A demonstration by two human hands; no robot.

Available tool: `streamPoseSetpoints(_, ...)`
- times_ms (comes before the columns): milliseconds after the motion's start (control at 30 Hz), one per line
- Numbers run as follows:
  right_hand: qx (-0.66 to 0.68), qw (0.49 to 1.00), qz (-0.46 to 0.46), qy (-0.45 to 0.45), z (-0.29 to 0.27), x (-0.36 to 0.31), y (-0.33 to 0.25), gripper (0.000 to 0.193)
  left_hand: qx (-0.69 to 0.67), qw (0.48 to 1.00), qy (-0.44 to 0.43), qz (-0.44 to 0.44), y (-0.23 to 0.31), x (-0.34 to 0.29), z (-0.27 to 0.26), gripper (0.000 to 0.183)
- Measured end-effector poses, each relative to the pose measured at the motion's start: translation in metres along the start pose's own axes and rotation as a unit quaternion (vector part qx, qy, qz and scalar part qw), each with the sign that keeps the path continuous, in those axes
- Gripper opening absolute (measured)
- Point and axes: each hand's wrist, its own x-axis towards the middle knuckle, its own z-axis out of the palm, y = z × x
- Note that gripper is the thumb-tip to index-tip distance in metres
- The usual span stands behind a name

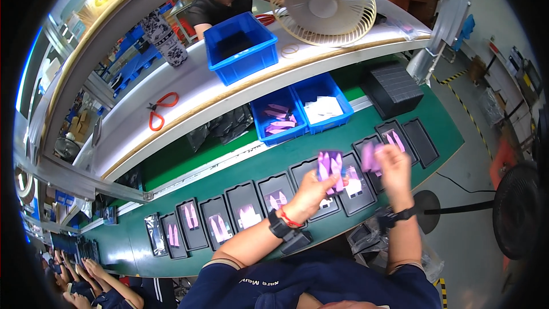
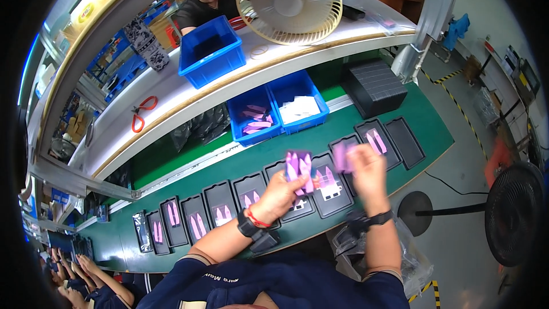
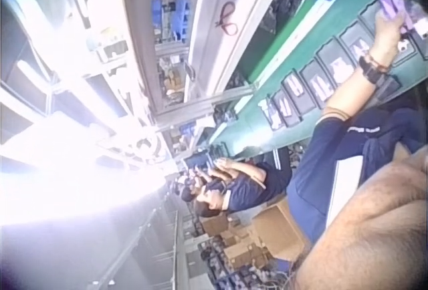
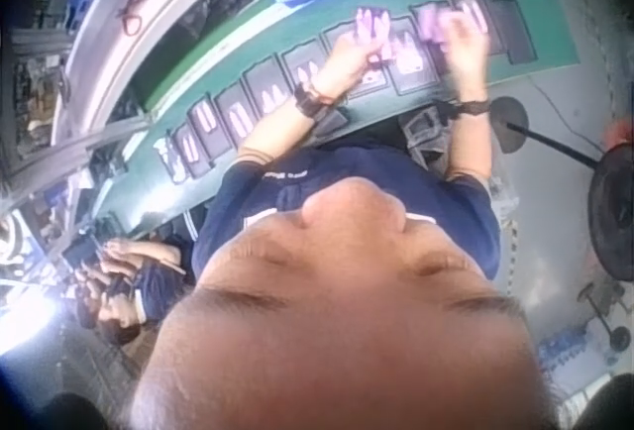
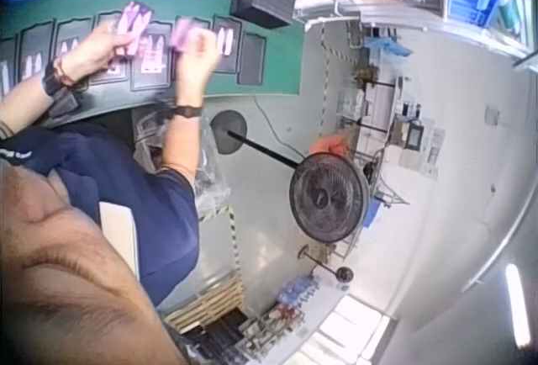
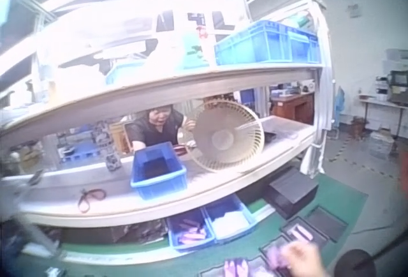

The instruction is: The recorder is packing small electronic components into plastic trays and adding labels.

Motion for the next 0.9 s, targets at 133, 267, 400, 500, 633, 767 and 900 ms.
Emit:
streamPoseSetpoints(133, -0.120, 0.978, -0.007, 0.173, -0.147, 0.071, 0.048, 0.004, 0.269, 0.957, 0.063, 0.084, 0.081, 0.025, -0.045, 0.022)
streamPoseSetpoints(267, -0.408, 0.895, 0.081, 0.160, -0.202, 0.092, 0.100, 0.016, 0.271, 0.939, 0.179, 0.110, 0.132, 0.090, -0.102, 0.032)
streamPoseSetpoints(400, -0.457, 0.874, 0.037, 0.159, -0.165, 0.081, 0.090, 0.033, 0.515, 0.782, 0.307, 0.173, 0.134, 0.119, -0.103, 0.075)
streamPoseSetpoints(500, -0.453, 0.877, 0.042, 0.155, -0.156, 0.073, 0.085, 0.039, 0.559, 0.775, 0.276, 0.103, 0.135, 0.111, -0.082, 0.088)
streamPoseSetpoints(633, -0.469, 0.871, 0.016, 0.147, -0.139, 0.060, 0.082, 0.038, 0.625, 0.635, 0.165, 0.423, 0.108, 0.072, -0.080, 0.067)
streamPoseSetpoints(767, -0.471, 0.871, 0.003, 0.141, -0.129, 0.039, 0.079, 0.038, 0.788, 0.581, -0.052, 0.197, 0.060, -0.057, -0.027, 0.074)
streamPoseSetpoints(900, -0.472, 0.872, -0.019, 0.124, -0.091, 0.024, 0.067, 0.036, 0.829, 0.545, -0.062, 0.108, 0.017, -0.115, -0.065, 0.087)
